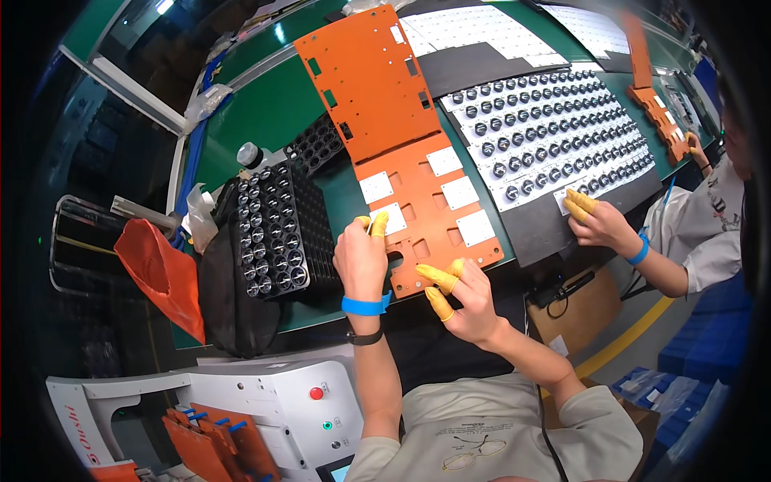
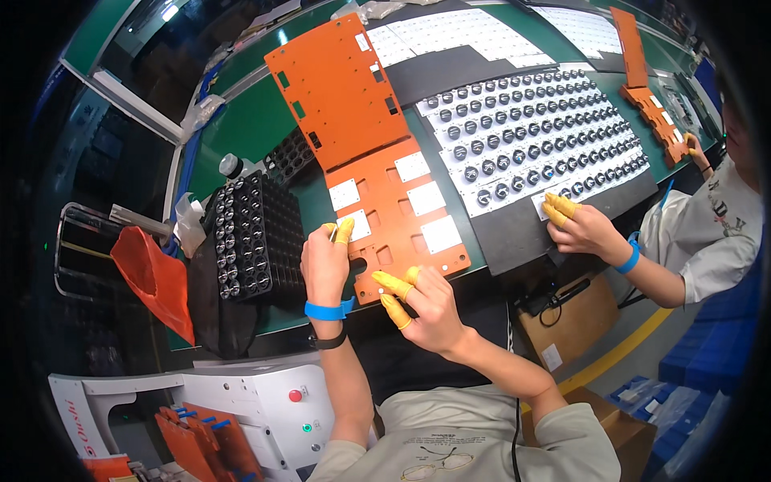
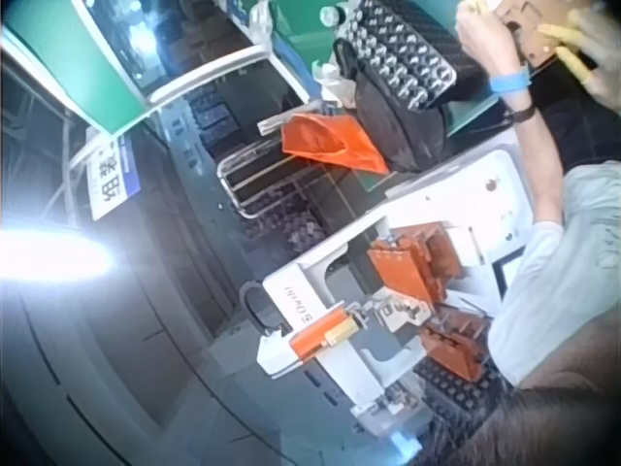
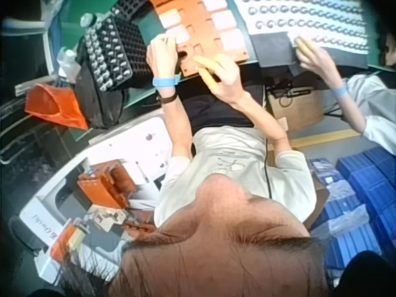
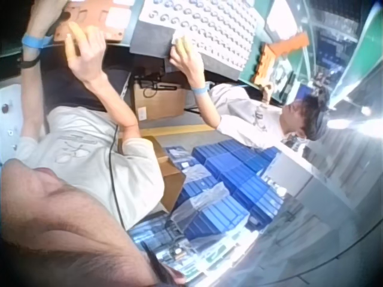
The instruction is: The person assembles small electronic components by placing them into an orange fixture and securing them with a machine. They repeatedly pick up components from a tray, position them in the fixture, and operate a press to fasten them. The person also handles a white square component and a black cylindrical part during the process.
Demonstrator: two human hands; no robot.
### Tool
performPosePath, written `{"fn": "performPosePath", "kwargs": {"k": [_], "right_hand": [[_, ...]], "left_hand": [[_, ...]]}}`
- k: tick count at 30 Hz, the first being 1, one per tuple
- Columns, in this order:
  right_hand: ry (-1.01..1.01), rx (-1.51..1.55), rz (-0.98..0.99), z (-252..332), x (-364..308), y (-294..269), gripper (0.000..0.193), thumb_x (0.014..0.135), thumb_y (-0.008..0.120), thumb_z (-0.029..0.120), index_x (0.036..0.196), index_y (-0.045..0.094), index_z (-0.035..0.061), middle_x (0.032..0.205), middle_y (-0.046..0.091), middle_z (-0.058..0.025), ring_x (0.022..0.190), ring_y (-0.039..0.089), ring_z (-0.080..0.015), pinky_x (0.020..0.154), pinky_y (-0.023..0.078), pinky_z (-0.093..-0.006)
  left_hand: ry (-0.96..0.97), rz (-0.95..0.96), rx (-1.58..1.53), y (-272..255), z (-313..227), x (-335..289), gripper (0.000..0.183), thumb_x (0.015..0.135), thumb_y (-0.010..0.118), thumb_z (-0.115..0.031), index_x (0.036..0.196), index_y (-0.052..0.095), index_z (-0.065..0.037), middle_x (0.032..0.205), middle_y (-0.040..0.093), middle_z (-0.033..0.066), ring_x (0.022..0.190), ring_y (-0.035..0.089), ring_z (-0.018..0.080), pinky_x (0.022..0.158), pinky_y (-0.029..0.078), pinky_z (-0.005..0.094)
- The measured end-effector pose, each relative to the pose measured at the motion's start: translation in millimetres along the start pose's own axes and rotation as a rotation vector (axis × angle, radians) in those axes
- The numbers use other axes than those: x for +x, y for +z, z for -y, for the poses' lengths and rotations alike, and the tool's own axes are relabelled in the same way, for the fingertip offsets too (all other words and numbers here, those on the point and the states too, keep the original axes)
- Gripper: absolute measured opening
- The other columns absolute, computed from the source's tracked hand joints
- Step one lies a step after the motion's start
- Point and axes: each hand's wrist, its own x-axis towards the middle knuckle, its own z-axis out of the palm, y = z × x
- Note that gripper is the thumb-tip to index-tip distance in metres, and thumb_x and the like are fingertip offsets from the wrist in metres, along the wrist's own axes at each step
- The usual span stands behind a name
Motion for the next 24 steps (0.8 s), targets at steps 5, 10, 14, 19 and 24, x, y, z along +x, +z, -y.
{"fn": "performPosePath", "kwargs": {"k": [5,10,14,19,24], "right_hand": [[-0.033,0.051,0.032,7,5,10,0.036,0.075,0.078,0.006,0.111,0.072,0.0036,0.077,0.050,-0.0075,0.066,0.049,-0.0250,0.060,0.040,-0.0354],[-0.179,0.160,0.075,37,30,22,0.032,0.077,0.077,0.008,0.109,0.073,0.0047,0.077,0.051,-0.0070,0.067,0.050,-0.0252,0.061,0.040,-0.0352],[-0.239,0.210,0.021,55,82,50,0.027,0.080,0.075,0.012,0.106,0.069,0.0053,0.084,0.053,-0.0093,0.076,0.053,-0.0275,0.066,0.042,-0.0367],[-0.160,0.050,0.106,51,161,110,0.030,0.084,0.072,0.011,0.110,0.061,0.0007,0.099,0.059,-0.0149,0.095,0.057,-0.0333,0.081,0.047,-0.0419],[-0.125,-0.210,0.221,14,218,151,0.035,0.085,0.072,0.018,0.113,0.062,-0.0006,0.108,0.060,-0.0170,0.104,0.057,-0.0343,0.089,0.048,-0.0434]], "left_hand": [[-0.070,-0.009,0.045,4,-5,-7,0.039,0.096,0.060,-0.037,0.101,0.068,0.001,0.091,0.069,0.0248,0.090,0.065,0.0457,0.073,0.050,0.0516],[-0.120,0.006,0.016,5,0,-8,0.042,0.095,0.061,-0.041,0.100,0.067,0.001,0.092,0.069,0.0246,0.089,0.064,0.0465,0.072,0.050,0.0526],[0.118,-0.176,-0.122,32,25,-25,0.026,0.090,0.067,-0.022,0.102,0.065,0.001,0.094,0.068,0.0252,0.090,0.063,0.0469,0.072,0.050,0.0525],[0.357,-0.234,-0.180,56,64,-18,0.020,0.088,0.064,-0.016,0.099,0.063,0.001,0.091,0.066,0.0262,0.086,0.063,0.0487,0.071,0.051,0.0553],[-0.013,-0.082,-0.310,16,17,-39,0.033,0.094,0.057,-0.021,0.114,0.058,0.004,0.102,0.066,0.0298,0.099,0.061,0.0490,0.084,0.049,0.0512]]}}
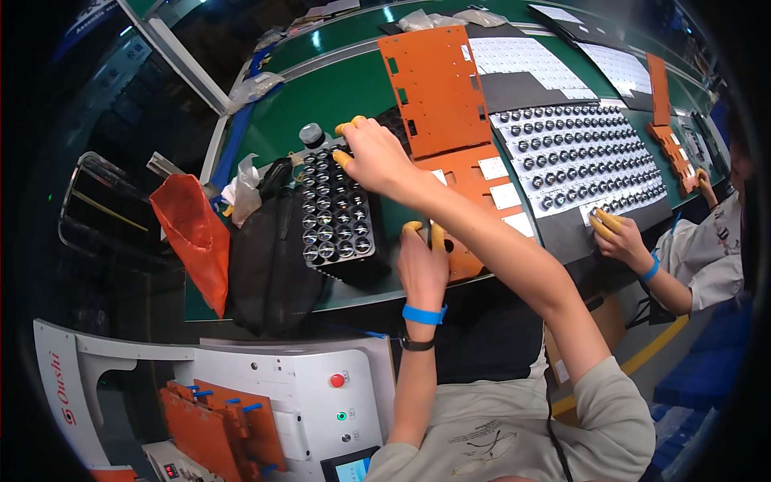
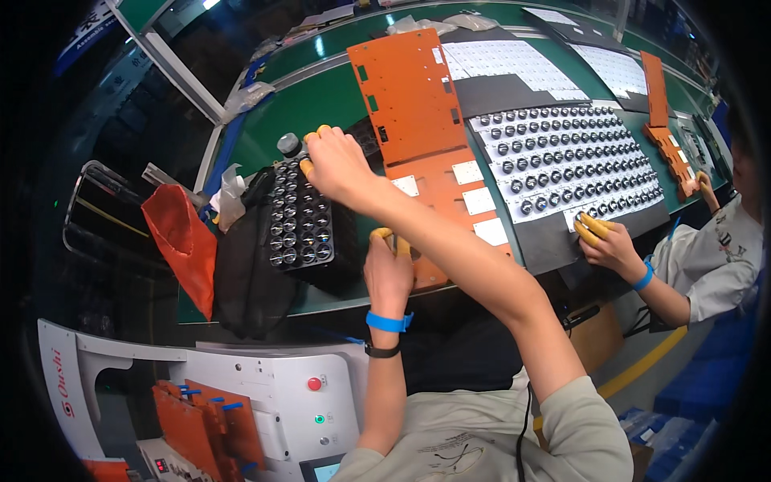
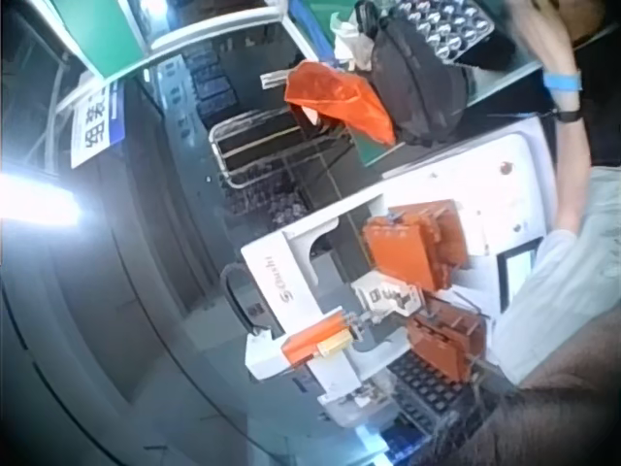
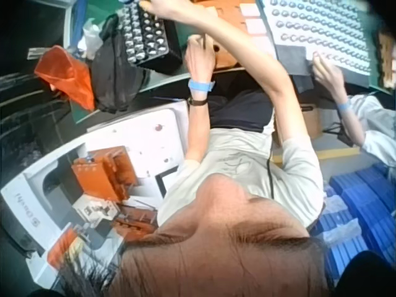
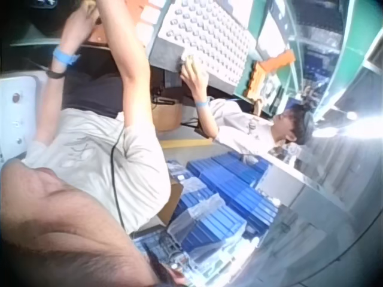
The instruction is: The person assembles small electronic components by placing them into an orange fixture and securing them with a machine. They repeatedly pick up components from a tray, position them in the fixture, and operate a press to fasten them. The person also handles a white square component and a black cylindrical part during the process.
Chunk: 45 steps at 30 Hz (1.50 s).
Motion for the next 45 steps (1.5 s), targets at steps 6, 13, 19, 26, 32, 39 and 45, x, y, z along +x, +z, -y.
{"fn": "performPosePath", "kwargs": {"k": [6,13,19,26,32,39,45], "right_hand": [[-0.002,0.096,0.220,-7,27,5,0.027,0.081,0.074,0.020,0.098,0.072,-0.0016,0.095,0.069,-0.0180,0.089,0.067,-0.0345,0.082,0.054,-0.0429],[0.089,0.465,-0.058,4,-1,-27,0.024,0.082,0.074,0.009,0.102,0.070,-0.0030,0.091,0.069,-0.0122,0.081,0.067,-0.0178,0.075,0.053,-0.0291],[-0.034,0.677,-0.029,33,-96,-111,0.027,0.081,0.073,0.004,0.108,0.067,0.0002,0.096,0.068,-0.0079,0.083,0.064,-0.0158,0.077,0.052,-0.0299],[-0.012,0.751,0.120,27,-164,-136,0.033,0.077,0.076,0.001,0.110,0.068,0.0003,0.099,0.068,-0.0088,0.089,0.064,-0.0197,0.073,0.052,-0.0306],[-0.030,0.670,0.183,17,-177,-147,0.039,0.077,0.075,-0.002,0.115,0.068,0.0025,0.103,0.063,-0.0092,0.096,0.059,-0.0252,0.085,0.050,-0.0357],[-0.144,0.563,0.186,9,-176,-155,0.041,0.073,0.080,0.000,0.112,0.070,0.0019,0.110,0.068,-0.0106,0.100,0.064,-0.0280,0.084,0.051,-0.0370],[-0.222,0.621,0.170,-2,-183,-154,0.040,0.073,0.075,-0.006,0.112,0.070,0.0009,0.111,0.068,-0.0112,0.098,0.064,-0.0296,0.083,0.053,-0.0368]], "left_hand": [[0.036,0.059,-0.060,-12,3,-28,0.046,0.099,0.052,-0.021,0.134,0.042,0.006,0.124,0.048,0.0304,0.109,0.053,0.0510,0.091,0.044,0.0528],[0.044,0.023,-0.599,-24,18,-40,0.038,0.104,0.050,-0.017,0.135,0.046,0.004,0.109,0.055,0.0130,0.092,0.055,0.0208,0.086,0.046,0.0305],[0.027,0.171,-1.346,-45,8,-68,0.054,0.100,0.057,-0.035,0.140,0.043,-0.002,0.135,0.053,0.0174,0.122,0.057,0.0317,0.106,0.044,0.0413],[0.183,0.169,-1.441,-47,8,-70,0.059,0.090,0.072,-0.028,0.138,0.043,-0.010,0.156,0.032,0.0205,0.137,0.043,0.0355,0.112,0.040,0.0500],[0.319,0.086,-1.307,-46,-1,-71,0.069,0.080,0.082,-0.017,0.137,0.044,-0.007,0.151,0.039,0.0251,0.133,0.048,0.0401,0.112,0.040,0.0507],[0.355,0.103,-1.203,-46,-8,-77,0.066,0.080,0.083,-0.011,0.132,0.045,-0.001,0.148,0.043,0.0259,0.134,0.048,0.0398,0.109,0.044,0.0483],[0.265,0.210,-1.190,-51,-7,-78,0.065,0.082,0.082,-0.014,0.133,0.044,0.002,0.145,0.047,0.0264,0.129,0.054,0.0289,0.105,0.046,0.0390]]}}
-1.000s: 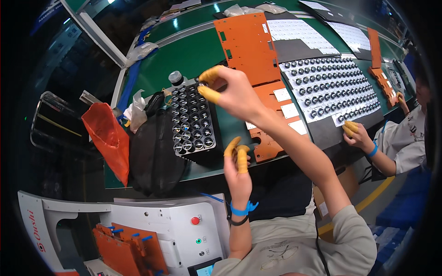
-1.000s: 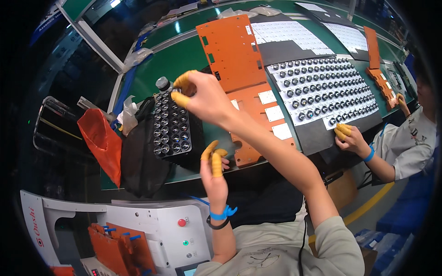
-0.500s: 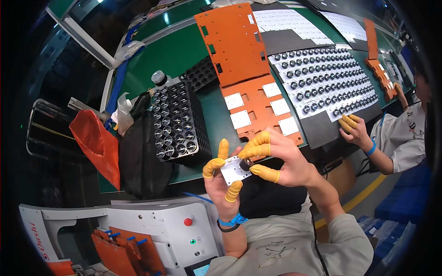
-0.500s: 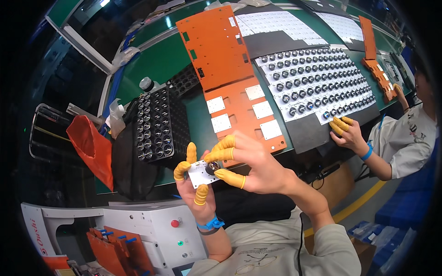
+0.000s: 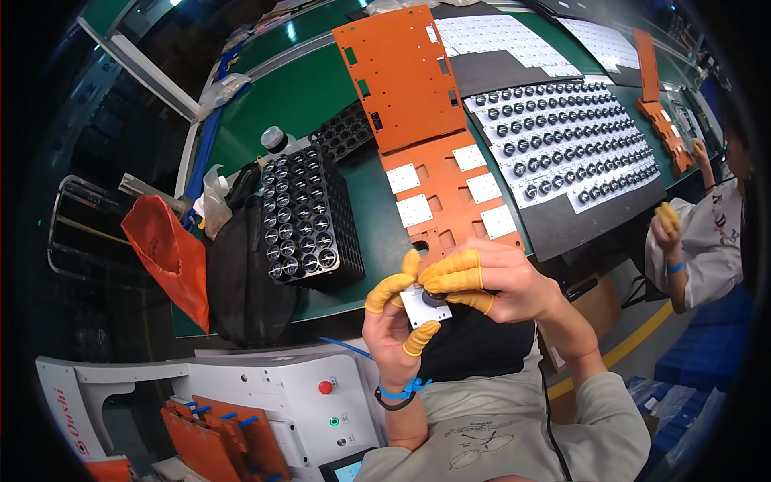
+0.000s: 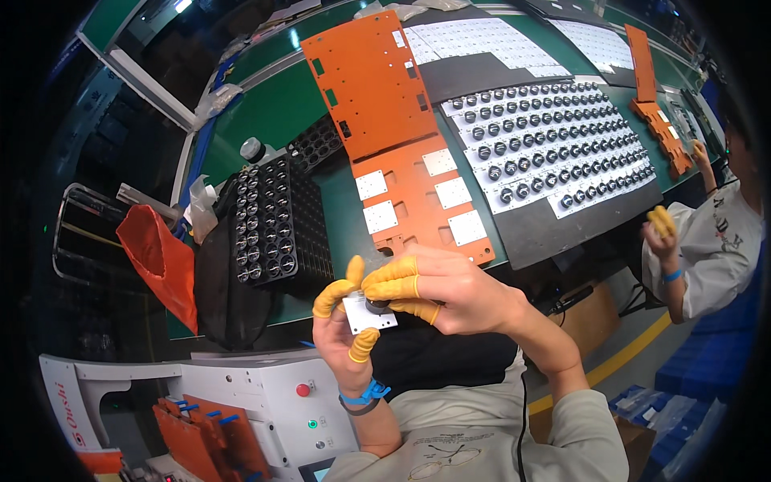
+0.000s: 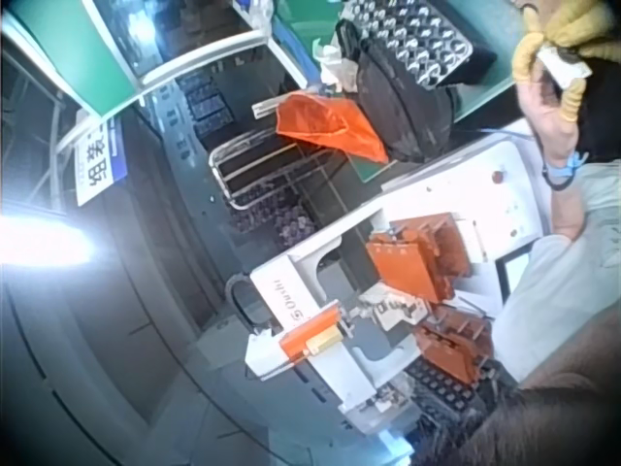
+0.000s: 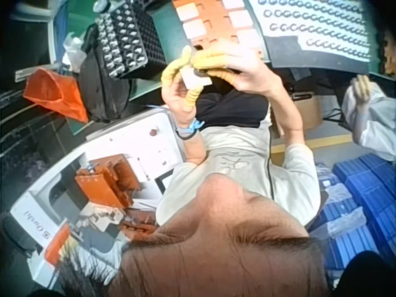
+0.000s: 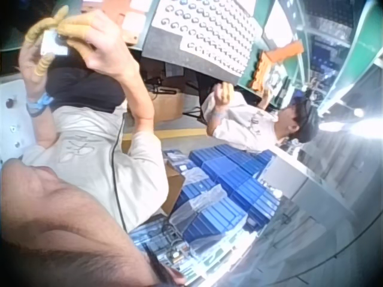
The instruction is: The person assembles small electronic components by placing them into an orange fixture and securing them with a machine. They repeatedly pick up components from a tray, position them in the fixture, and operate a press to fasten them. The person also handles a white square component and a black cylindrical part during the process.
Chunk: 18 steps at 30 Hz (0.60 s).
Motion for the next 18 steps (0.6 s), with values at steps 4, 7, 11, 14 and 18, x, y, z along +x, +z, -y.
{"fn": "performPosePath", "kwargs": {"k": [4,7,11,14,18], "right_hand": [[-0.057,-0.011,-0.015,-3,-4,1,0.041,0.070,0.076,-0.006,0.110,0.071,0.0006,0.108,0.070,-0.0118,0.097,0.066,-0.0309,0.083,0.054,-0.0374],[-0.044,-0.070,0.000,1,-5,-1,0.039,0.070,0.076,-0.004,0.108,0.071,0.0005,0.107,0.070,-0.0113,0.095,0.066,-0.0302,0.081,0.054,-0.0371],[0.034,-0.246,0.018,4,-12,-3,0.032,0.073,0.077,-0.001,0.104,0.070,0.0004,0.106,0.070,-0.0097,0.088,0.065,-0.0278,0.075,0.053,-0.0363],[0.016,-0.304,-0.039,9,-14,1,0.029,0.074,0.077,0.001,0.102,0.070,0.0001,0.106,0.070,-0.0087,0.084,0.064,-0.0259,0.071,0.052,-0.0360],[0.036,-0.301,-0.058,9,-23,4,0.030,0.074,0.077,0.001,0.103,0.070,-0.0007,0.106,0.070,-0.0088,0.085,0.064,-0.0260,0.072,0.053,-0.0355]], "left_hand": [[-0.153,0.006,-0.135,-3,1,-3,0.064,0.085,0.080,-0.015,0.134,0.044,0.004,0.143,0.050,0.0250,0.122,0.058,0.0201,0.102,0.046,0.0332],[-0.168,0.006,-0.200,-5,7,-2,0.063,0.085,0.079,-0.012,0.135,0.044,0.004,0.142,0.052,0.0230,0.119,0.059,0.0191,0.102,0.047,0.0329],[-0.151,-0.037,-0.085,-1,11,-2,0.061,0.086,0.078,-0.009,0.134,0.043,0.003,0.143,0.052,0.0213,0.118,0.060,0.0193,0.101,0.047,0.0323],[-0.159,-0.031,-0.067,0,12,-3,0.061,0.085,0.077,-0.007,0.134,0.043,0.003,0.144,0.051,0.0213,0.120,0.059,0.0207,0.101,0.048,0.0326],[-0.155,0.010,-0.086,-2,16,-4,0.061,0.085,0.078,-0.006,0.134,0.043,0.002,0.145,0.049,0.0221,0.124,0.058,0.0234,0.100,0.049,0.0335]]}}
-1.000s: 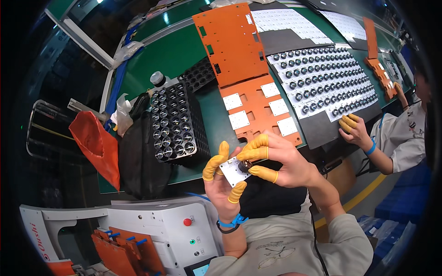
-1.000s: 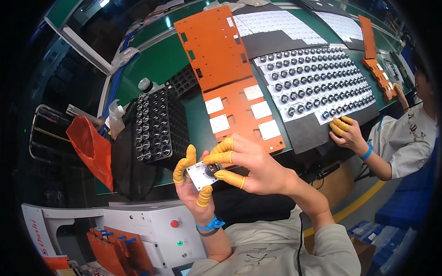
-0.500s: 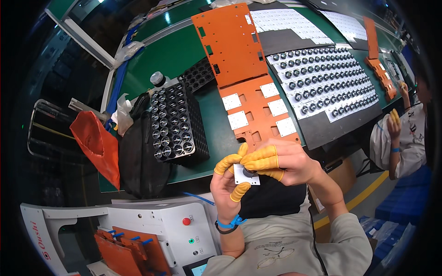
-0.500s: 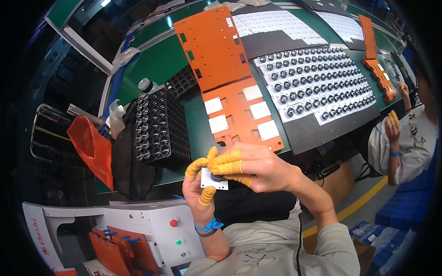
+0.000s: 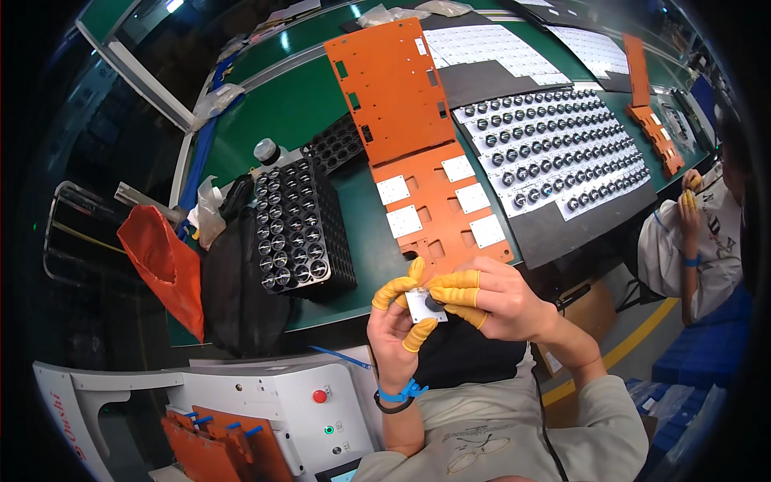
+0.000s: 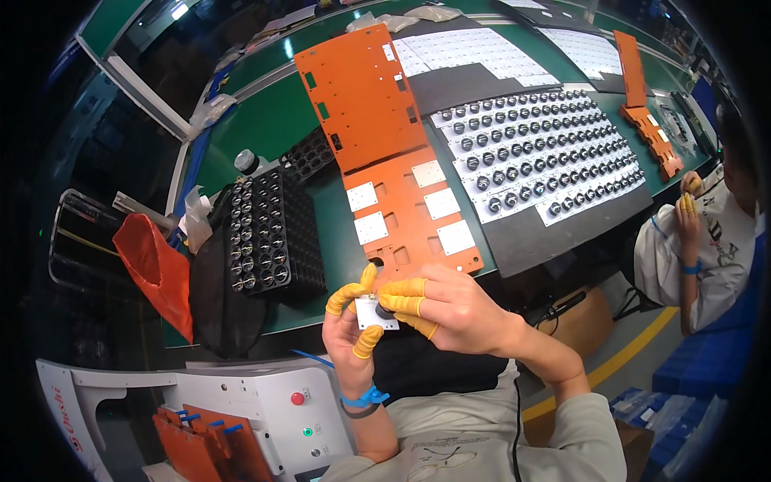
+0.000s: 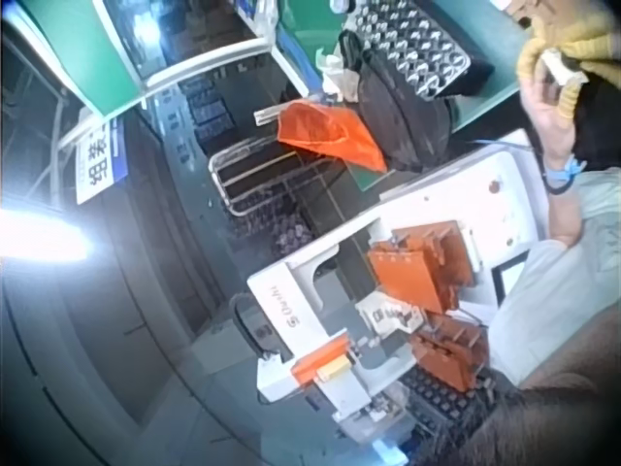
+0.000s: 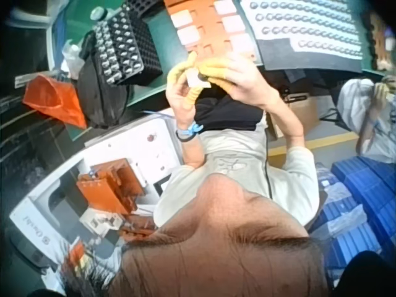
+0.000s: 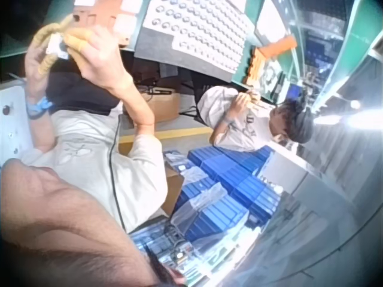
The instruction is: The person assembles small electronic components by placing them into an orange fixture and securing them with a machine. They repeatedly pick up components from a tray, position them in the fixture, and operate a press to fasten them. The person also handles a white square component and a black cylindrical part during the process.
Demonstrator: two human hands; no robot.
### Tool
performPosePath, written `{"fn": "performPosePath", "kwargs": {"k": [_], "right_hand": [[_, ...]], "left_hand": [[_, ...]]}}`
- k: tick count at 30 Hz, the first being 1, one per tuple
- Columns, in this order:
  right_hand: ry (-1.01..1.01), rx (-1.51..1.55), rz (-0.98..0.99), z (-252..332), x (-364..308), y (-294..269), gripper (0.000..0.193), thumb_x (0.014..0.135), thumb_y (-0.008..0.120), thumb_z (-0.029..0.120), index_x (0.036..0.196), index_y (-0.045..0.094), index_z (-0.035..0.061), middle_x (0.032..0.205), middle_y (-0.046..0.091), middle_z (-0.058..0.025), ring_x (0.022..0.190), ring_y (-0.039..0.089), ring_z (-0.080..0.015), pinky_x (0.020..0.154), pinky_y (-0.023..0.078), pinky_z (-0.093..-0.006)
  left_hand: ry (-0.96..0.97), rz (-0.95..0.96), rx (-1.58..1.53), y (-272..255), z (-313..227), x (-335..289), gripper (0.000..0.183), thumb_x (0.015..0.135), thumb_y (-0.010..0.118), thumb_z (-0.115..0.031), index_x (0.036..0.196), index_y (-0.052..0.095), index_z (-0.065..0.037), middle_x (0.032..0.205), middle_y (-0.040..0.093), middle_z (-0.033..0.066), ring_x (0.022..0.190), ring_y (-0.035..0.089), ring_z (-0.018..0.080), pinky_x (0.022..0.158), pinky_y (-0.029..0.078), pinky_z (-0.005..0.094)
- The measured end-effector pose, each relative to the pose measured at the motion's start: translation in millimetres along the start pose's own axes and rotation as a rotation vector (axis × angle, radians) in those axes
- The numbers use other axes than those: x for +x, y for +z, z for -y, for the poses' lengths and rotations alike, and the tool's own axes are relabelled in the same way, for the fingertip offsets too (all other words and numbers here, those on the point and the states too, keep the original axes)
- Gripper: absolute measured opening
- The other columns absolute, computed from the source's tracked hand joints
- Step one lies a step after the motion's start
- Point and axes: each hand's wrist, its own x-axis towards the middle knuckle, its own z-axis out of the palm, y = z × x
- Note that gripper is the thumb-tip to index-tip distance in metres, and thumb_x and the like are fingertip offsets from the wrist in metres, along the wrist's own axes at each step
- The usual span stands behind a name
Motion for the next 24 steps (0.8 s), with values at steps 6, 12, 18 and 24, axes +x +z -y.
{"fn": "performPosePath", "kwargs": {"k": [6,12,18,24], "right_hand": [[-0.028,-0.033,-0.018,0,-8,6,0.036,0.073,0.076,0.000,0.108,0.070,-0.0009,0.108,0.069,-0.0112,0.090,0.065,-0.0283,0.076,0.054,-0.0369],[0.051,-0.077,-0.069,3,-7,17,0.042,0.070,0.079,0.004,0.111,0.068,-0.0011,0.111,0.068,-0.0130,0.092,0.066,-0.0297,0.077,0.055,-0.0374],[0.094,-0.287,-0.328,-10,-13,31,0.038,0.067,0.081,0.004,0.104,0.070,-0.0001,0.098,0.071,-0.0099,0.087,0.068,-0.0296,0.076,0.056,-0.0373],[-0.020,-0.310,-0.506,-11,-3,35,0.036,0.070,0.082,0.006,0.105,0.073,0.0014,0.098,0.072,-0.0112,0.086,0.069,-0.0298,0.084,0.058,-0.0409]], "left_hand": [[0.024,-0.025,0.008,4,4,-1,0.059,0.085,0.076,-0.003,0.134,0.043,0.002,0.147,0.046,0.0239,0.127,0.056,0.0277,0.103,0.049,0.0353],[0.110,-0.276,0.048,31,14,3,0.053,0.087,0.070,0.004,0.133,0.042,0.003,0.146,0.044,0.0269,0.131,0.051,0.0299,0.107,0.047,0.0380],[0.154,-0.336,0.116,69,22,14,0.048,0.090,0.066,0.004,0.133,0.044,0.002,0.148,0.043,0.0230,0.134,0.048,0.0339,0.112,0.041,0.0433],[0.240,-0.318,-0.117,75,23,20,0.062,0.088,0.072,-0.001,0.138,0.035,0.000,0.151,0.038,0.0257,0.138,0.043,0.0362,0.114,0.040,0.0442]]}}
